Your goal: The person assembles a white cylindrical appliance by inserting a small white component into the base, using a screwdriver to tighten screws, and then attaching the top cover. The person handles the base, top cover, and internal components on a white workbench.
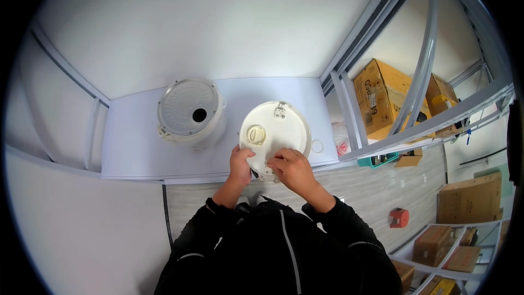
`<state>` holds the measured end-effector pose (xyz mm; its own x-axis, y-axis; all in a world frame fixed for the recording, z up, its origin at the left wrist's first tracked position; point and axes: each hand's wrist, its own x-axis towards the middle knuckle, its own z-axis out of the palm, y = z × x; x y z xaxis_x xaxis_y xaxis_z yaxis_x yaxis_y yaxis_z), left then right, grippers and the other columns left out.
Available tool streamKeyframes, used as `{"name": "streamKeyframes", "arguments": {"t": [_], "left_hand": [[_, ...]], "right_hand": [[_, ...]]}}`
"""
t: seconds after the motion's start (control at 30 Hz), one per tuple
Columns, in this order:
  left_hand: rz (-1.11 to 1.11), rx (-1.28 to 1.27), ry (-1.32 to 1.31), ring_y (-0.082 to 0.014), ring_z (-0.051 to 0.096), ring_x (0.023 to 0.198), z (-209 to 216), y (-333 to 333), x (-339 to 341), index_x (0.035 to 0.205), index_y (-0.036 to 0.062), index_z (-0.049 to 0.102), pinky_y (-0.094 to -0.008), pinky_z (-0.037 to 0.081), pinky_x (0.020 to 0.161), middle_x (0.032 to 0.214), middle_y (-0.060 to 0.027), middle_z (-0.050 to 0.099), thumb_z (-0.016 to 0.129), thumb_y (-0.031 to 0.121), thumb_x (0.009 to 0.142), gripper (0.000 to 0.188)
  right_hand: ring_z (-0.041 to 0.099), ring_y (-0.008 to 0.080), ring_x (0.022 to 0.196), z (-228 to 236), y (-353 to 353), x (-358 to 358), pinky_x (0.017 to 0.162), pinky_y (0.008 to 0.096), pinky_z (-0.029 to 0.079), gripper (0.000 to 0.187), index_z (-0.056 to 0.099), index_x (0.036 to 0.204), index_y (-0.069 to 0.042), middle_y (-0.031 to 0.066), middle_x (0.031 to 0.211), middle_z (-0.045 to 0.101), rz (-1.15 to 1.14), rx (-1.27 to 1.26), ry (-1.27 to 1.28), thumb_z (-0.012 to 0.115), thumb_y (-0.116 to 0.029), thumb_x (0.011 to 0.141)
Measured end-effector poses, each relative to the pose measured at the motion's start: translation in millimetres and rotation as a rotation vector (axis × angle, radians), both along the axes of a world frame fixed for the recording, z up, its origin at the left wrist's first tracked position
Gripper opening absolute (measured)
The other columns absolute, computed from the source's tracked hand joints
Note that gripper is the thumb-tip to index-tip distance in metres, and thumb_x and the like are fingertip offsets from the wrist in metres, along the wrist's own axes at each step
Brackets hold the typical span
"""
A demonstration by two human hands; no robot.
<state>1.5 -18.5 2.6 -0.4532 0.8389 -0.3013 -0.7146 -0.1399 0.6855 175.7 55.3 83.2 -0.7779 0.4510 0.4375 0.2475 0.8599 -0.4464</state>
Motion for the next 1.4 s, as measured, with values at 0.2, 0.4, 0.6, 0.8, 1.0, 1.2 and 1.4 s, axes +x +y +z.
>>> {"name": "streamKeyframes", "arguments": {"t": [0.2,0.4,0.6,0.8,1.0,1.2,1.4], "left_hand": [[0.027,0.019,-0.069,-0.0278,0.072,0.103,11.4,-1.8,1.5,0.125,-0.0068,0.065,-0.0387,0.056,0.096,0.116,-0.016,0.073,0.057,0.005,0.081,0.046],[0.008,0.052,-0.102,-0.0285,0.072,0.103,8.0,-1.2,-2.4,0.125,-0.0074,0.064,-0.0397,0.056,0.097,0.115,-0.0167,0.073,0.056,0.006,0.081,0.047],[0.003,0.054,-0.108,-0.0287,0.072,0.103,3.2,-1.1,-3.7,0.124,-0.0073,0.065,-0.0394,0.056,0.097,0.115,-0.0164,0.073,0.056,0.006,0.08,0.047],[0.005,0.056,-0.108,-0.0288,0.072,0.103,5.6,-1.8,-5.3,0.124,-0.0072,0.064,-0.0399,0.057,0.097,0.115,-0.0163,0.073,0.056,0.005,0.08,0.047],[-0.006,0.045,-0.134,-0.0307,0.071,0.108,1.1,1.0,-7.9,0.131,-0.0076,0.061,-0.0422,0.057,0.1,0.122,-0.0177,0.071,0.055,0.008,0.08,0.053],[-0.044,0.009,-0.07,-0.0332,0.069,0.119,2.5,4.7,-14.7,0.139,-0.0068,0.058,-0.0448,0.055,0.107,0.13,-0.0189,0.069,0.055,0.014,0.082,0.061],[-0.053,0.045,-0.115,-0.0346,0.067,0.122,5.8,20.7,-14.3,0.14,-0.0055,0.058,-0.0469,0.052,0.11,0.132,-0.0189,0.069,0.055,0.015,0.081,0.062]], "right_hand": [[0.067,0.027,0.082,0.7,0.4,-0.5,0.073,0.0404,0.055,0.015,0.081,0.092,-0.011,0.0041,0.09,0.065,-0.009,0.016,0.043,0.087,-0.01,0.078],[0.065,0.0253,0.086,3.7,-1.2,-2.3,0.079,0.04,0.053,0.011,0.081,0.09,-0.013,0.0012,0.093,0.067,-0.04,0.021,0.043,0.085,-0.014,0.08],[0.065,0.0255,0.09,2.3,-2.1,-4.7,0.081,0.0409,0.051,0.014,0.08,0.092,-0.012,0.0016,0.094,0.067,-0.037,-0.009,0.03,0.086,-0.017,0.081],[0.065,0.0265,0.091,2.4,-2.3,-6.5,0.083,0.0418,0.051,0.017,0.079,0.095,-0.012,0.002,0.096,0.068,-0.041,-0.034,0.002,0.086,-0.018,0.081],[0.065,0.0306,0.094,17.9,5.1,-4.8,0.085,0.0447,0.051,0.025,0.077,0.107,-0.008,0.0094,0.101,0.069,-0.113,0.024,0.216,0.085,-0.016,0.084],[0.063,0.0266,0.088,-0.8,47.0,35.9,0.08,0.0349,0.051,0.015,0.067,0.112,-0.003,0.0146,0.101,0.067,-0.493,-0.163,0.528,0.071,-0.008,0.098],[0.069,0.0237,0.083,-108.2,46.9,74.9,0.071,0.0373,0.054,0.03,0.058,0.125,-0.001,0.0131,0.105,0.069,-0.631,-0.562,-0.081,0.069,-0.011,0.099]]}}
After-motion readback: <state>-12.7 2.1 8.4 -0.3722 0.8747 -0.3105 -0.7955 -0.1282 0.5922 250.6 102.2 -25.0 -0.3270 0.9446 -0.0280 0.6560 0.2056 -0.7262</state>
